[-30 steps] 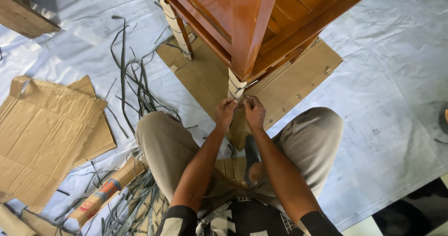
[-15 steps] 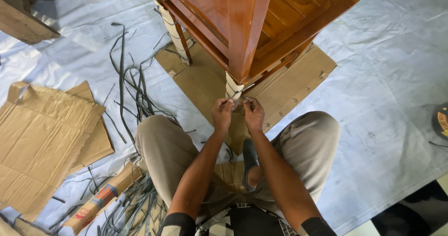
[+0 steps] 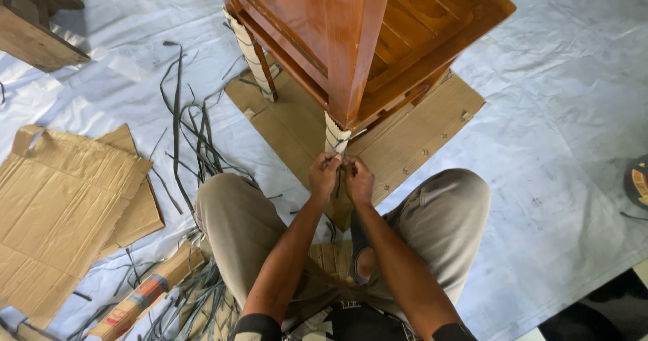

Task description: Wrapping the legs and corners of a wooden furniture piece with cardboard and tying it with plastic straps.

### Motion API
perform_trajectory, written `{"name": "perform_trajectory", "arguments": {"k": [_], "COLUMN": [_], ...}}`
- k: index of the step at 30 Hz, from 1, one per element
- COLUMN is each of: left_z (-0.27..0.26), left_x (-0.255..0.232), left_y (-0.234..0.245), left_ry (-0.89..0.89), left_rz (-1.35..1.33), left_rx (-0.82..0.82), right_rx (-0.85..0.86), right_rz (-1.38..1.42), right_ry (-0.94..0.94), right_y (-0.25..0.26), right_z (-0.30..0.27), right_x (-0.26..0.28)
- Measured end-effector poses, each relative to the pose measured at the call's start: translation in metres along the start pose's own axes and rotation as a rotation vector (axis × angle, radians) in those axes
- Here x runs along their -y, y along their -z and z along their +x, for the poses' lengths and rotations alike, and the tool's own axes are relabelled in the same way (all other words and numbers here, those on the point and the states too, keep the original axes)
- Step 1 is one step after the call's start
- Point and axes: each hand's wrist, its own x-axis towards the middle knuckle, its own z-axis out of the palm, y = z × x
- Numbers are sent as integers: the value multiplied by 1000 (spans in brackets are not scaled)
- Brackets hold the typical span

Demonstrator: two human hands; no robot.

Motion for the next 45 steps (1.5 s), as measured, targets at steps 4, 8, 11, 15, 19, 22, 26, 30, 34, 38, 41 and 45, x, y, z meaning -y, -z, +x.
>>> {"name": "perform_trajectory", "arguments": {"k": [4,8,11,15,19,22,26,30,34,38,41,45], "left_z": [2,13,13,-4,7,10,6,8,9,10,6,-2], "left_x": [-6,8,1,-29,-9,-2,-2,-6,3,5,-1,-23], "left_y": [2,7,13,17,18,16,14,14,16,20,23,33], "left_ry": [35,109,201,287,257,202,132,144,148,123,84,-44], "left_rz": [13,-71,-157,-273,-292,-263,-113,-50,-25,-29,-8,220], "left_rx": [13,79,143,224,257,236,212,179,171,198,183,185], "right_rx": [-31,-7,66,136,162,203,174,69,81,41,25,19], "right_rz": [-21,-94,-96,-83,-103,-130,-134,67,65,7,-1,-18], "right_ry": [41,92,93,124,130,156,194,184,135,171,211,341], "right_y": [-8,-10,-4,0,2,-4,-4,3,-7,-1,5,10], "right_z": [0,-6,-12,-20,-18,-10,-1,-5,-4,-5,-5,-6], "right_x": [-9,-20,-15,-11,-9,-32,-37,-17,-18,-8,2,8]}}
